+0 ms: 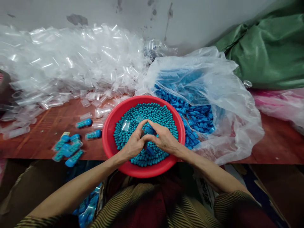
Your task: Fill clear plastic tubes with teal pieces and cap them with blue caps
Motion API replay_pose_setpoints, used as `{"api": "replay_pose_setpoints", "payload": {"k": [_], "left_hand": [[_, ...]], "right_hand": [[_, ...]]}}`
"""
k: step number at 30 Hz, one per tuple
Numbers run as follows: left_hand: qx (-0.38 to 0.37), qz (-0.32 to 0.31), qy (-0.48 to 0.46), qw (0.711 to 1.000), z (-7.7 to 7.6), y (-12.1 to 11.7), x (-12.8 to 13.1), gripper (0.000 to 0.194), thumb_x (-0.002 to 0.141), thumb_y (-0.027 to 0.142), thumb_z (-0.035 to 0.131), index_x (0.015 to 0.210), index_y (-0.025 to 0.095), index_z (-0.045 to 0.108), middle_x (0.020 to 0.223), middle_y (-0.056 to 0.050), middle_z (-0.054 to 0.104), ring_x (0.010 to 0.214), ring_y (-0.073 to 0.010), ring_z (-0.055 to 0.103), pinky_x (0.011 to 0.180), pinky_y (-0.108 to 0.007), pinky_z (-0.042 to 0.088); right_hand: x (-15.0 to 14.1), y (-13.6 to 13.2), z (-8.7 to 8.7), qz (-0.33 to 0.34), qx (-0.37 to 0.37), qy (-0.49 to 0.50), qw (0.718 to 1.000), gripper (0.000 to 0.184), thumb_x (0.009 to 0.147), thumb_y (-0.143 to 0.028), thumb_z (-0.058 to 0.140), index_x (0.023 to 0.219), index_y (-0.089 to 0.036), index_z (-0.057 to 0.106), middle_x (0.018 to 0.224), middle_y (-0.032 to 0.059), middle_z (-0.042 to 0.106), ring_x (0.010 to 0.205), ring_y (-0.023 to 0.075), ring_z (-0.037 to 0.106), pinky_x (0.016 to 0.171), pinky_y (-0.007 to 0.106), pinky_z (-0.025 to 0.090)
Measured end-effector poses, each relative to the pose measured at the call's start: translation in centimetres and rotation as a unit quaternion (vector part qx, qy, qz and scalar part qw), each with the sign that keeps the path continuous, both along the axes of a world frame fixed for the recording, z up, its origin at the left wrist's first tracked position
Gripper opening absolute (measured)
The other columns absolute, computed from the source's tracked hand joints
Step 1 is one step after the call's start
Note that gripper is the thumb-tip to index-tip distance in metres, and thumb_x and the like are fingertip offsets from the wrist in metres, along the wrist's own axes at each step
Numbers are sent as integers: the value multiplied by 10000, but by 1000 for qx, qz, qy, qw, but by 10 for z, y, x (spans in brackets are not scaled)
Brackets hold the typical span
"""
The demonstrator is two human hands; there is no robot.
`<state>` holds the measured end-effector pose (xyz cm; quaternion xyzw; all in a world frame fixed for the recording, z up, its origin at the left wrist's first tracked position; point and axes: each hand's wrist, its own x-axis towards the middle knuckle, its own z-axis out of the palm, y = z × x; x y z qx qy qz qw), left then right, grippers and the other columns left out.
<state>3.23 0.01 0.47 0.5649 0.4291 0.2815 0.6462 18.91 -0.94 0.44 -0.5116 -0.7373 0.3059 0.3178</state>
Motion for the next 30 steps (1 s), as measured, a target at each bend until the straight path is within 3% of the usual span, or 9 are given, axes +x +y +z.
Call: {"api": "replay_pose_setpoints", "payload": {"k": [3,6,10,15,19,24,27,30], "left_hand": [[50,16,-35,998,-6,1,1,563,800,268,540,1330,198,364,1131,-70,564,873,-150,566,823,-308,460],[79,10,-35,996,-8,3,2,490,785,259,553,1255,183,436,1204,-66,536,1037,-179,510,968,-327,374],[69,2,-28,997,-2,0,3,443,763,282,582,1172,169,457,903,-13,572,823,-145,524,808,-288,431],[55,41,-50,996,6,-8,9,259,787,294,560,997,181,459,624,62,418,598,-96,450,648,-238,417],[71,63,-53,994,5,-11,14,180,792,270,538,919,183,447,751,25,501,686,-104,503,651,-226,429],[118,64,-5,991,-6,-8,11,221,813,239,479,1021,169,456,944,-31,549,848,-134,537,787,-268,449],[129,36,59,989,-3,-1,-6,254,813,262,483,1050,172,475,893,-20,543,783,-127,523,741,-266,457],[106,45,129,985,12,6,-43,349,807,336,504,1128,205,466,808,8,530,631,-104,483,577,-222,432]], "right_hand": [[-5,-10,2,64,28,-111,991,1003,709,-526,659,1456,-101,141,1322,244,427,1142,336,512,814,437,503],[-9,-14,3,53,32,-180,982,1068,723,-510,646,1466,-167,-39,1285,231,437,1017,308,579,686,395,535],[-10,-15,5,28,99,-219,970,979,774,-478,558,1459,-146,-59,1176,199,509,881,258,601,577,323,525],[-13,-16,8,27,135,-251,958,942,751,-501,527,1450,-67,69,1098,198,539,830,253,592,530,303,511],[-16,-17,6,30,109,-272,956,888,750,-528,524,1438,-83,181,1142,197,515,830,255,595,547,317,519],[-22,-17,5,43,49,-274,960,905,781,-498,521,1467,-130,61,1187,196,496,805,257,614,568,348,523],[-21,-14,8,82,19,-238,968,938,807,-474,530,1469,-165,-58,1300,213,436,867,266,622,650,387,532],[-9,-7,6,84,2,-196,977,920,819,-474,545,1473,-199,-39,1429,214,311,965,274,608,735,410,525]]}}
